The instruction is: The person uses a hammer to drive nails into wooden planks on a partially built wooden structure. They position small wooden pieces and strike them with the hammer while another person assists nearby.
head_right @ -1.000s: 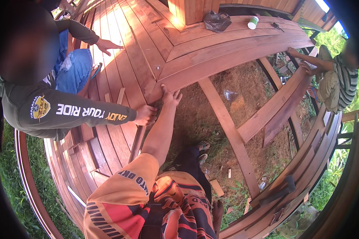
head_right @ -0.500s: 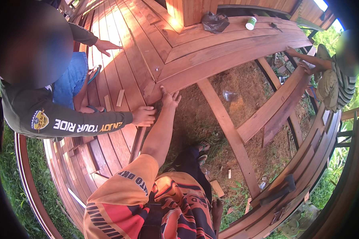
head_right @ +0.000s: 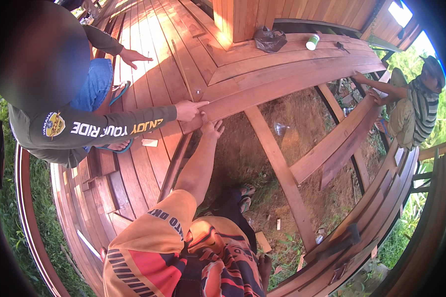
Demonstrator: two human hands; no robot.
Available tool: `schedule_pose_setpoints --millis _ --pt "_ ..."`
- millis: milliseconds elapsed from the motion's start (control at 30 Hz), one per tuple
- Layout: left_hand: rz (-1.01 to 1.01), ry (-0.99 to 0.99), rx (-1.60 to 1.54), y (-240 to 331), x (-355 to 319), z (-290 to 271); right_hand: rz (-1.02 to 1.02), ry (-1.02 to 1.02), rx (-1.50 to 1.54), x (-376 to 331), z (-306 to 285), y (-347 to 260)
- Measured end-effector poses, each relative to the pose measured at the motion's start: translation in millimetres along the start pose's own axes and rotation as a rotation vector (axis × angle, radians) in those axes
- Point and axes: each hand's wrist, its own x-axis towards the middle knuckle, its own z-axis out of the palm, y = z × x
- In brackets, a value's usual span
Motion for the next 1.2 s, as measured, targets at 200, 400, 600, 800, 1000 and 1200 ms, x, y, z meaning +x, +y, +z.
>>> schedule_pose_setpoints --millis 200,400,600,800,1000,1200 --pt "-0.001 0.01 -0.009 -6.8 -4.7 3.0 -0.083 -0.06 -0.041 6.2 -12.2 -7.9" --pt "-0.026 -0.01 -0.024 -6.7 0.6 1.1 -0.01 -0.126 0.057 -0.8 -20.8 -66.0" --pt "0.028 -0.071 -0.057 -9.2 0.8 -10.0 0.004 -0.184 -0.158 35.2 3.8 -61.5" --pt "0.085 -0.074 -0.115 0.0 0.6 -16.1 -0.176 -0.361 -0.072 103.1 -28.4 -208.0" --pt "0.084 -0.042 -0.192 -14.0 3.2 -12.6 -0.616 -0.182 0.051 171.8 -50.1 -385.6" --pt "0.026 0.001 -0.144 -0.5 -20.8 -9.3 -0.858 0.03 -0.253 265.1 -25.1 -484.4"
